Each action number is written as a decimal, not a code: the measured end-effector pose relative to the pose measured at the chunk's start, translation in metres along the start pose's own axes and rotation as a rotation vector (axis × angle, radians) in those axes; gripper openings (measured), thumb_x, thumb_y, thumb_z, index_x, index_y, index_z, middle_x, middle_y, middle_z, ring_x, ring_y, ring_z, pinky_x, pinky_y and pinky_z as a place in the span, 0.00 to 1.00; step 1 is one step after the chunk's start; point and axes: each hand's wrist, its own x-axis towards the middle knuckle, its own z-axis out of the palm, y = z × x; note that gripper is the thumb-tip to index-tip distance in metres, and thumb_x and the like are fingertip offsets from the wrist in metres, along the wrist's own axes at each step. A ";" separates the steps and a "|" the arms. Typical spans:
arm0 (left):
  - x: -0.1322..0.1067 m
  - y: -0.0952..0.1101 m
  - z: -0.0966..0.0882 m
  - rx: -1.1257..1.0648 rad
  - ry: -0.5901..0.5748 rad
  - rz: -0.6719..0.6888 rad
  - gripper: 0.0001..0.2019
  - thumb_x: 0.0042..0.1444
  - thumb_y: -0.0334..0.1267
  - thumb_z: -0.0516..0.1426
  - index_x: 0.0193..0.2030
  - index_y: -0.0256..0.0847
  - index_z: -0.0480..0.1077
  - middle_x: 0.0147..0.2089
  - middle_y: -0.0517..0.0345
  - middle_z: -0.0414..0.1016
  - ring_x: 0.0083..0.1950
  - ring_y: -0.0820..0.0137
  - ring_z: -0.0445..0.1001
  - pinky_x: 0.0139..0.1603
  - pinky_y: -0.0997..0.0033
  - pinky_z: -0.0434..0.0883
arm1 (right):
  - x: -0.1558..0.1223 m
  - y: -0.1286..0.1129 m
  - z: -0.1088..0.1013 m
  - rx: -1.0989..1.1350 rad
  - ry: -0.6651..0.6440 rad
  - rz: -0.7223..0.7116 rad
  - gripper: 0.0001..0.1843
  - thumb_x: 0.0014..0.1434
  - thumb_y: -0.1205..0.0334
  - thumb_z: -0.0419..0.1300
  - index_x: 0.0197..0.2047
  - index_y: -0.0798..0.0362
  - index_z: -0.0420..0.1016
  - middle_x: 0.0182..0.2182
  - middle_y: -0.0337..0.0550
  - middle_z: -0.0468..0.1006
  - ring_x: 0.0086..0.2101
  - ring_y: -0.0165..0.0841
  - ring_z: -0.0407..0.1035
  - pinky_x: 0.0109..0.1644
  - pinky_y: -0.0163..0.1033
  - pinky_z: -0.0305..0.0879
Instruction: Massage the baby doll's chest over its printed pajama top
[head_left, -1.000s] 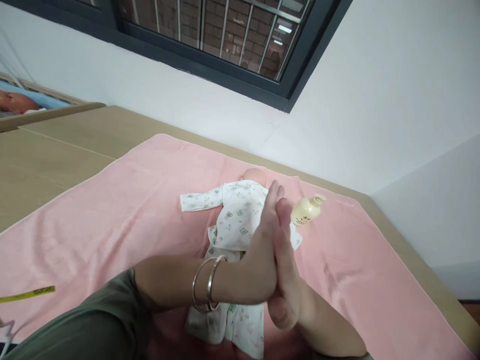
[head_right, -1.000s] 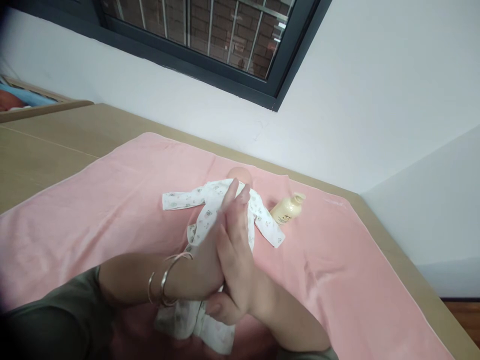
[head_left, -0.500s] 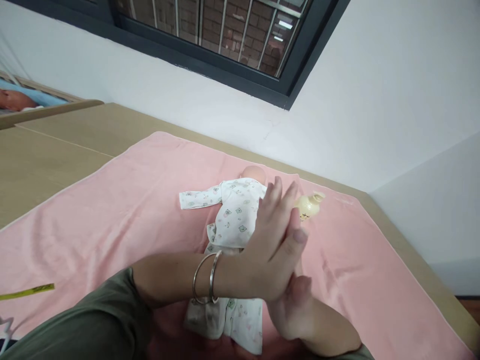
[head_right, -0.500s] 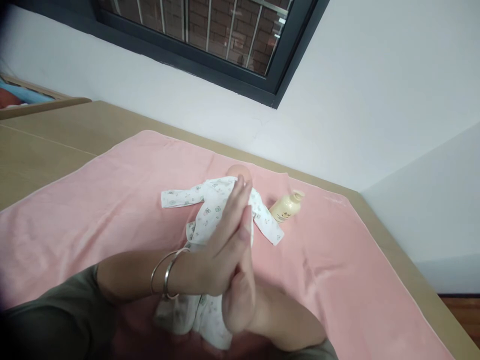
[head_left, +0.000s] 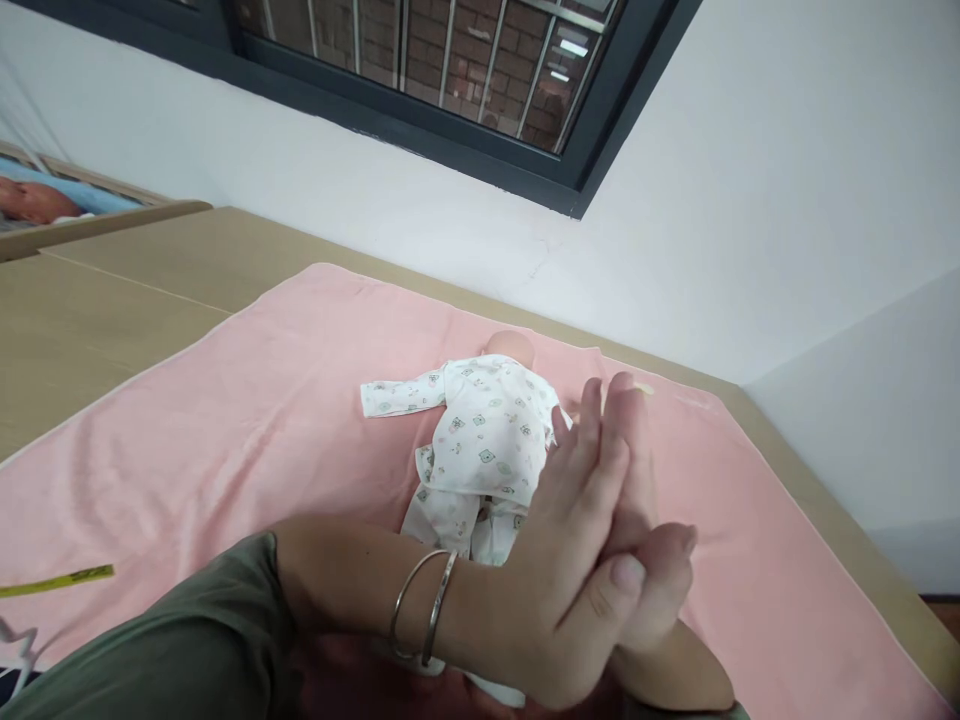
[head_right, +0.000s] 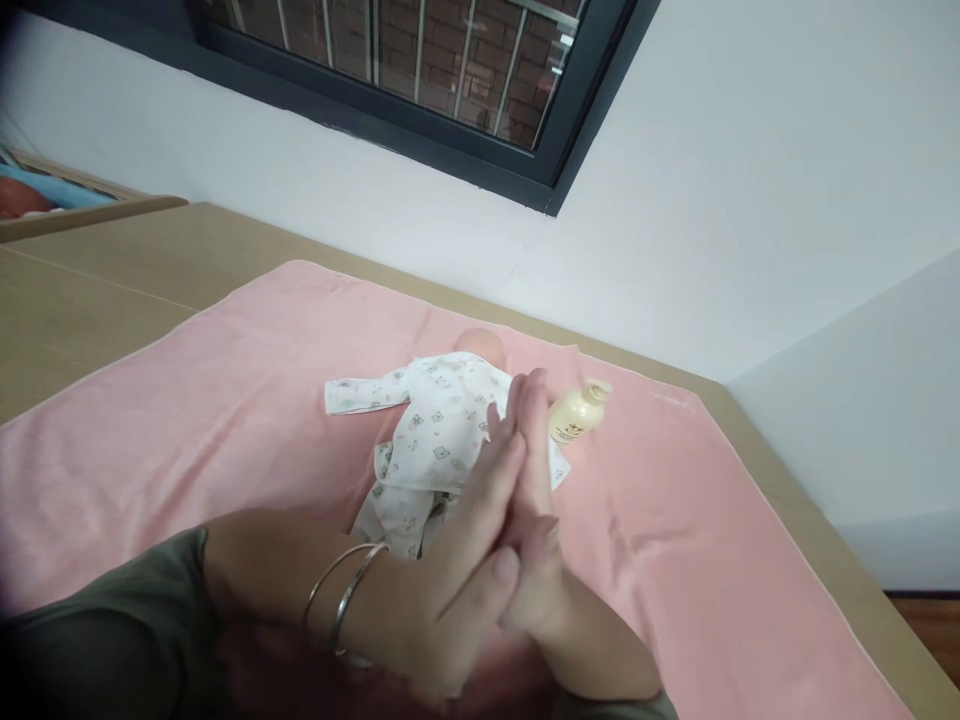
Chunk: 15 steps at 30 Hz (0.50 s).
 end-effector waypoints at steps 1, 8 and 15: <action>0.000 0.000 0.000 -0.014 -0.046 0.035 0.36 0.73 0.49 0.41 0.78 0.59 0.18 0.83 0.69 0.20 0.81 0.51 0.22 0.81 0.38 0.32 | 0.002 0.002 -0.002 -0.038 0.037 0.005 0.37 0.71 0.39 0.25 0.79 0.37 0.32 0.78 0.24 0.32 0.76 0.43 0.27 0.78 0.64 0.46; 0.020 0.006 -0.036 -0.086 0.090 -0.039 0.35 0.72 0.59 0.36 0.80 0.51 0.31 0.83 0.62 0.32 0.82 0.57 0.23 0.83 0.51 0.35 | -0.007 0.005 0.015 -0.204 -0.220 -0.195 0.49 0.67 0.31 0.43 0.78 0.37 0.18 0.77 0.24 0.17 0.75 0.50 0.19 0.79 0.62 0.35; 0.030 0.005 -0.056 -0.044 0.370 -0.066 0.34 0.70 0.63 0.34 0.79 0.58 0.36 0.83 0.66 0.38 0.82 0.56 0.23 0.82 0.45 0.33 | -0.014 0.004 0.022 -0.082 -0.453 -0.323 0.54 0.66 0.41 0.50 0.77 0.44 0.12 0.76 0.25 0.13 0.74 0.47 0.19 0.79 0.51 0.36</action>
